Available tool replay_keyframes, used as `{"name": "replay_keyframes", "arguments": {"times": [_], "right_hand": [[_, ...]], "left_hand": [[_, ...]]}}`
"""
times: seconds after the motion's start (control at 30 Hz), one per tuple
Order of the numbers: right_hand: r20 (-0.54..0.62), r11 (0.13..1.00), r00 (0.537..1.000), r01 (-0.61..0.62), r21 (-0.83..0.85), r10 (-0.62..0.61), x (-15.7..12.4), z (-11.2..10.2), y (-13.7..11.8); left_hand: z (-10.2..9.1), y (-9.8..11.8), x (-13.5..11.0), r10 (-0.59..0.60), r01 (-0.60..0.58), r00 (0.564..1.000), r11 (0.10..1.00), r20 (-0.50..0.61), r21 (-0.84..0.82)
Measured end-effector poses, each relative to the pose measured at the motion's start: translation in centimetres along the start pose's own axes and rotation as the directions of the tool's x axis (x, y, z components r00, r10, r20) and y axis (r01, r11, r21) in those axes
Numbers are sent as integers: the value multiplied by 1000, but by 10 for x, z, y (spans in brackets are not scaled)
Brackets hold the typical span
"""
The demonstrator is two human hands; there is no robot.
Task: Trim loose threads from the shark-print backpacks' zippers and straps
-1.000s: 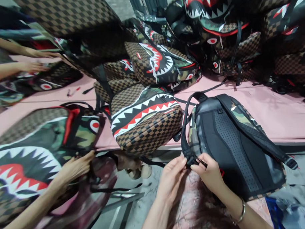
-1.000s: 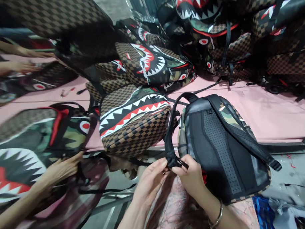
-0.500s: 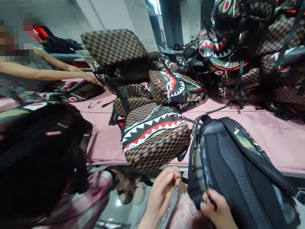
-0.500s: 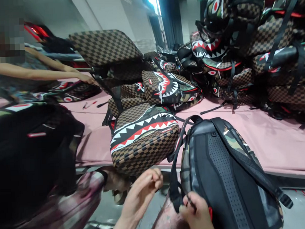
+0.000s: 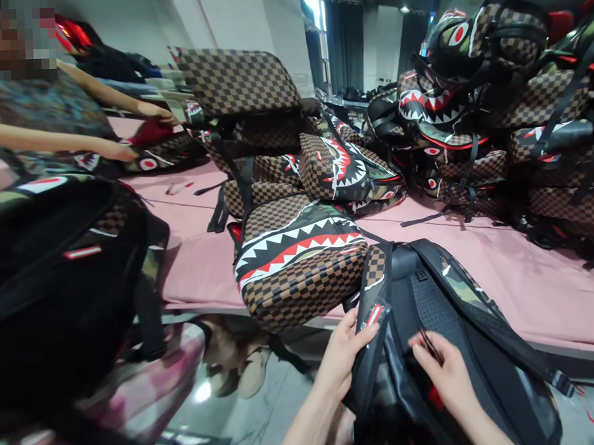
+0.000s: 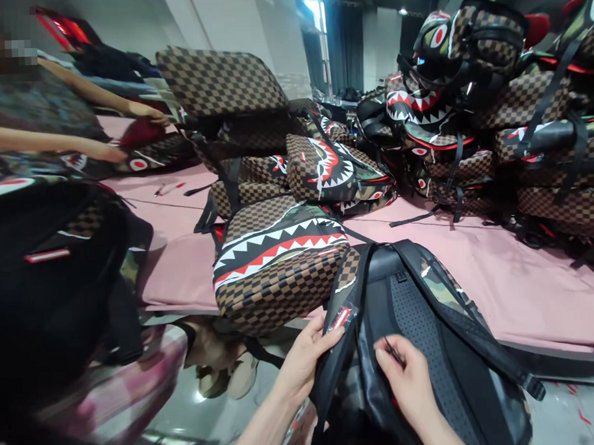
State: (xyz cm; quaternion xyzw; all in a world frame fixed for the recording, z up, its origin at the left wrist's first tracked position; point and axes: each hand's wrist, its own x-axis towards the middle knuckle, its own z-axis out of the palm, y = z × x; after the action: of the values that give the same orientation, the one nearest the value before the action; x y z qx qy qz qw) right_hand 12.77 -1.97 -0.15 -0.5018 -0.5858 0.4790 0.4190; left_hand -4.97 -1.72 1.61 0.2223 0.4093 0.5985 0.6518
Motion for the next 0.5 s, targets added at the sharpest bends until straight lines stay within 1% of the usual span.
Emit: {"name": "replay_keyframes", "arguments": {"times": [0.07,0.13,0.2,0.27,0.33,0.4,0.47,0.5], "right_hand": [[-27,994,996,88,-68,-90,24,8,-19],[-23,971,986,159,-176,-165,40,18,-30],[11,927,974,219,-304,-227,46,27,-33],[57,880,965,256,-399,-255,47,30,-29],[105,866,969,248,-435,-224,47,26,-22],[156,875,976,206,-438,-152,52,18,-14],[225,908,972,148,-391,-61,59,11,-7],[271,927,962,117,-356,-17,63,8,-4]], "left_hand": [[0,-5,-2,-3,3,1000,1000,-19,22],[0,-9,-5,33,-32,999,999,-40,33],[-1,-12,-9,87,-85,995,996,-49,41],[-3,-18,-11,119,-116,992,992,-43,55],[-6,-27,-11,141,-136,989,987,-51,82],[-8,-39,-9,166,-156,982,981,-86,113],[-10,-51,-7,174,-160,979,978,-102,134],[-11,-57,-6,170,-155,981,978,-96,140]]}}
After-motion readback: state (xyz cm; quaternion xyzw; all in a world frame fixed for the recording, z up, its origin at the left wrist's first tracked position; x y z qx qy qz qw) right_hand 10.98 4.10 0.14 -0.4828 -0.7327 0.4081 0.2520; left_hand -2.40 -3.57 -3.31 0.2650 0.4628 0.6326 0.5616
